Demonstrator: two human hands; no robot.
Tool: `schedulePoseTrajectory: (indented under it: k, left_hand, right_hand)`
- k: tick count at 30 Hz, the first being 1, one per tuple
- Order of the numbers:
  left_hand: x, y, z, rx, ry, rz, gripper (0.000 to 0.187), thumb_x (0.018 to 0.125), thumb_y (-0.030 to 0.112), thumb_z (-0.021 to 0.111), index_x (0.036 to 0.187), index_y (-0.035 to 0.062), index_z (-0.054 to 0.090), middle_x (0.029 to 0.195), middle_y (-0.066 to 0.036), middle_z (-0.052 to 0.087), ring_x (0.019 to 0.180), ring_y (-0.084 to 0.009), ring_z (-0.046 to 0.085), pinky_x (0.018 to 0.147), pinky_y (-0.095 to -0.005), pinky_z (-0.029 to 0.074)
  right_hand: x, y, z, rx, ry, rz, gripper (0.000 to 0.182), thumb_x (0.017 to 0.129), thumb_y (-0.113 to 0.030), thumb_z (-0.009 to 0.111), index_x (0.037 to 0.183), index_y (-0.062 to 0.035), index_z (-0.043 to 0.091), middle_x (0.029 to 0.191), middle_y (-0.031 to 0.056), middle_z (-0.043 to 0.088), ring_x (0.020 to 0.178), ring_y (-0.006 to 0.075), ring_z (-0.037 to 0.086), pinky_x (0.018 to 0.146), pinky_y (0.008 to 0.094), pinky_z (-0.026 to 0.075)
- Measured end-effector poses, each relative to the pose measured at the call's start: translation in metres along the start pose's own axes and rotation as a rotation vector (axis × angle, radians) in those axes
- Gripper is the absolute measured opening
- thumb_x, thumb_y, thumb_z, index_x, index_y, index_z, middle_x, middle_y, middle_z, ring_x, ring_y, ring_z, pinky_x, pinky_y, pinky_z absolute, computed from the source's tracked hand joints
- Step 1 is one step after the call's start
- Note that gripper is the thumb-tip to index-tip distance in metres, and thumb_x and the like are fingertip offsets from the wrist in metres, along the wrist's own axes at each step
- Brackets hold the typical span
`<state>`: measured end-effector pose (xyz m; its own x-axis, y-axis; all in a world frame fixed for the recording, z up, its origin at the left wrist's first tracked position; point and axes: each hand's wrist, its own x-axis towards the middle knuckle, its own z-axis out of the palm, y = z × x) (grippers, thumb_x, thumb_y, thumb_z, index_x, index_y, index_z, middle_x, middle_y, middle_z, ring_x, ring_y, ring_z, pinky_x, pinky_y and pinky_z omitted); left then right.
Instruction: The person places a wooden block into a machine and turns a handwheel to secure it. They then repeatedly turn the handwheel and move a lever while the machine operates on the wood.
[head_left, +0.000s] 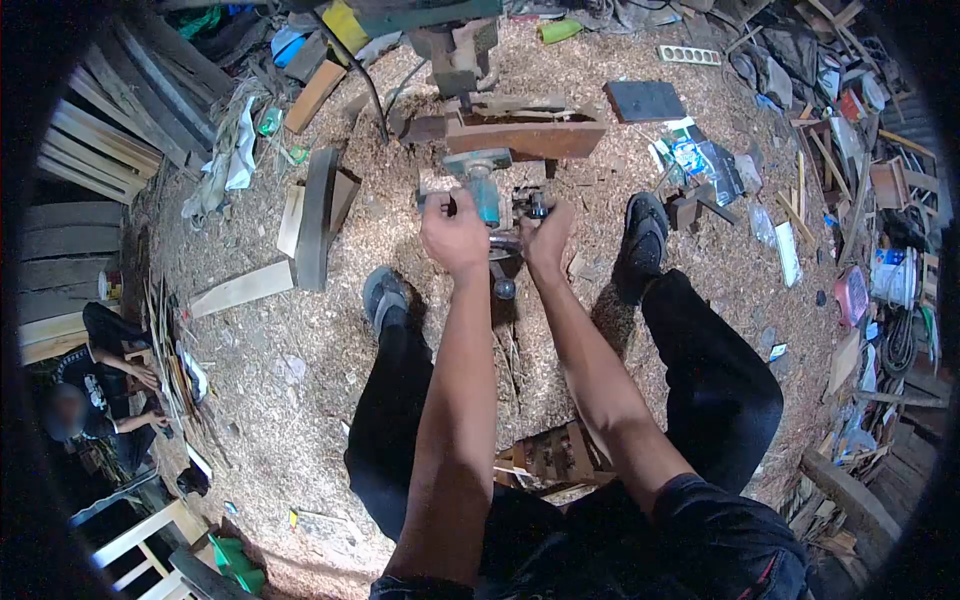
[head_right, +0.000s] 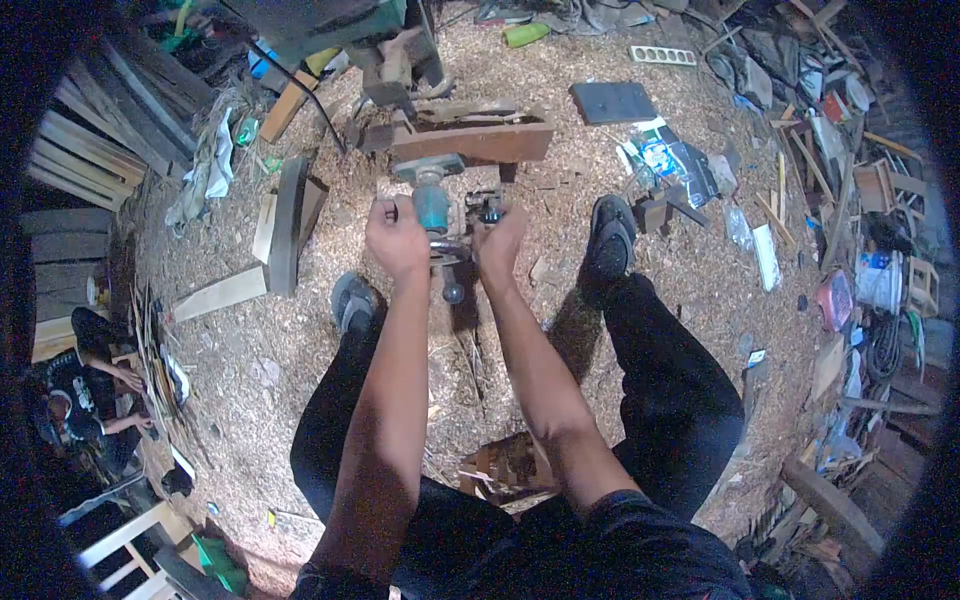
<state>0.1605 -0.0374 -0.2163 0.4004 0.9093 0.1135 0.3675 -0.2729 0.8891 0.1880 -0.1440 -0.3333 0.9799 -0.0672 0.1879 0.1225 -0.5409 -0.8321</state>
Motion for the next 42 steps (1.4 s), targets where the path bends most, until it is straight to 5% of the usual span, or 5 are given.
schedulePoseTrajectory:
  k: [7, 15, 23, 31, 42]
  left_hand:
    - [-0.003, 0.005, -0.005, 0.005, 0.031, 0.036, 0.022, 0.081, 0.020, 0.065, 0.076, -0.0015, 0.064, 0.072, -0.019, 0.067, 0.065, -0.0353, 0.064, 0.066, -0.0446, 0.049]
    - [0.000, 0.001, -0.002, -0.017, 0.010, 0.004, 0.028, 0.081, 0.026, 0.065, 0.078, -0.0016, 0.065, 0.074, -0.020, 0.067, 0.068, -0.0372, 0.064, 0.069, -0.0455, 0.049]
    - [-0.002, 0.005, -0.003, -0.045, 0.019, 0.018, 0.025, 0.082, 0.022, 0.066, 0.077, -0.0026, 0.064, 0.073, -0.018, 0.067, 0.067, -0.0297, 0.062, 0.069, -0.0420, 0.048]
    - [-0.001, -0.001, -0.001, -0.049, 0.019, 0.013, 0.023, 0.080, 0.022, 0.066, 0.078, -0.0009, 0.065, 0.072, -0.019, 0.067, 0.066, -0.0359, 0.064, 0.068, -0.0451, 0.049]
    - [0.002, 0.002, -0.003, -0.033, -0.004, -0.028, 0.023, 0.081, 0.022, 0.065, 0.076, -0.0007, 0.064, 0.070, -0.017, 0.066, 0.064, -0.0318, 0.063, 0.066, -0.0433, 0.049]
  right_hand:
    - [0.000, 0.032, -0.006, 1.161, -0.296, 0.849, 0.043, 0.092, -0.034, 0.068, 0.104, 0.0054, 0.058, 0.098, 0.0112, 0.065, 0.079, 0.0136, 0.063, 0.067, 0.0217, 0.050]
    - [-0.001, 0.009, -0.005, -0.211, 0.010, -0.124, 0.051, 0.079, -0.019, 0.082, 0.104, 0.0036, 0.044, 0.087, 0.0113, 0.062, 0.071, 0.0194, 0.057, 0.063, 0.0358, 0.046]
    - [0.004, 0.044, -0.015, 1.242, -0.489, 0.842, 0.037, 0.095, -0.027, 0.064, 0.108, 0.0048, 0.051, 0.095, 0.0156, 0.064, 0.085, 0.0220, 0.064, 0.077, 0.0325, 0.051]
    - [-0.001, 0.025, 0.009, -0.130, -0.026, -0.019, 0.069, 0.076, -0.027, 0.085, 0.116, 0.0074, 0.040, 0.087, 0.0105, 0.060, 0.078, 0.0194, 0.059, 0.070, 0.0335, 0.050]
    - [0.014, 0.031, -0.011, 0.636, -0.405, 0.694, 0.036, 0.090, -0.025, 0.070, 0.099, 0.0056, 0.053, 0.097, 0.0166, 0.065, 0.084, 0.0280, 0.069, 0.074, 0.0337, 0.056]
